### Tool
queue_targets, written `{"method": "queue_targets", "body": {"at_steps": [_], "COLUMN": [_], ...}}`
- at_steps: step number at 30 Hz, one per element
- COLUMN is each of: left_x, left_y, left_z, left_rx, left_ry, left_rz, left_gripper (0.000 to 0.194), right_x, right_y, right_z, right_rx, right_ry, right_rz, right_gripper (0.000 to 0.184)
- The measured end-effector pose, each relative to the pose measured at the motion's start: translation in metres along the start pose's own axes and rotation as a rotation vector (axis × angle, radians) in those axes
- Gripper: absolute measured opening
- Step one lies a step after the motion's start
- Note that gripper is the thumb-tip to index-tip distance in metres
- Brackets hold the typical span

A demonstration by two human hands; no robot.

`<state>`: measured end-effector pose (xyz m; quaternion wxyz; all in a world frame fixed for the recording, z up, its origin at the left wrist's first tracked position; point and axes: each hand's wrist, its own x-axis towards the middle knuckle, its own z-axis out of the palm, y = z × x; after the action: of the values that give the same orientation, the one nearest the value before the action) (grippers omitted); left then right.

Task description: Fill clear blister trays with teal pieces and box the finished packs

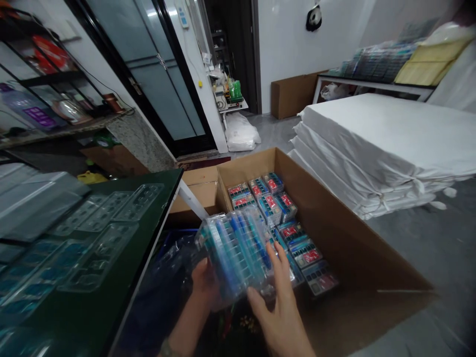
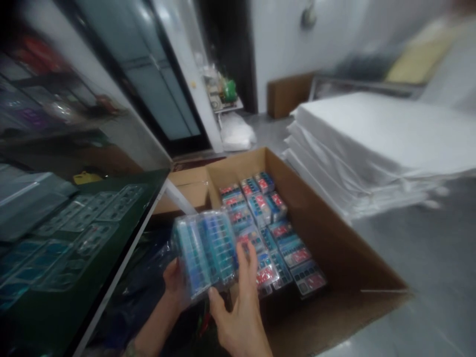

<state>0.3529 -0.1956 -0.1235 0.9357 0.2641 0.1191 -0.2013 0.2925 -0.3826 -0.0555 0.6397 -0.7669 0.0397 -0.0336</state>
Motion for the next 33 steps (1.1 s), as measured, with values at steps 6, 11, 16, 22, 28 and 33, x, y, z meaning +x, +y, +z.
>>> {"method": "queue_targets", "body": {"at_steps": [6, 11, 16, 22, 28, 33], "left_x": [-0.004, -0.008, -0.011, -0.009, -0.003, 0.004], "left_y": [0.005, 0.005, 0.002, 0.001, 0.000, -0.002], "left_z": [-0.004, 0.000, 0.004, 0.015, 0.033, 0.031], "left_rx": [0.044, 0.074, 0.111, 0.122, 0.124, 0.162], "left_ry": [0.002, 0.072, 0.156, 0.284, 0.367, 0.430], "left_rz": [-0.013, -0.042, -0.080, -0.033, 0.037, 0.072], "left_gripper": [0.024, 0.028, 0.031, 0.021, 0.007, 0.009], "right_x": [-0.001, 0.005, 0.009, 0.009, 0.024, 0.026], "right_y": [0.005, 0.006, 0.016, 0.019, 0.030, 0.037], "right_z": [-0.004, -0.009, -0.008, -0.001, 0.007, 0.016], "right_rx": [-0.062, -0.034, -0.057, -0.107, -0.038, 0.123], "right_ry": [-0.104, -0.156, -0.116, -0.006, 0.058, 0.176], "right_rz": [-0.011, -0.020, -0.043, -0.090, -0.098, -0.102], "right_gripper": [0.070, 0.074, 0.074, 0.078, 0.088, 0.075]}}
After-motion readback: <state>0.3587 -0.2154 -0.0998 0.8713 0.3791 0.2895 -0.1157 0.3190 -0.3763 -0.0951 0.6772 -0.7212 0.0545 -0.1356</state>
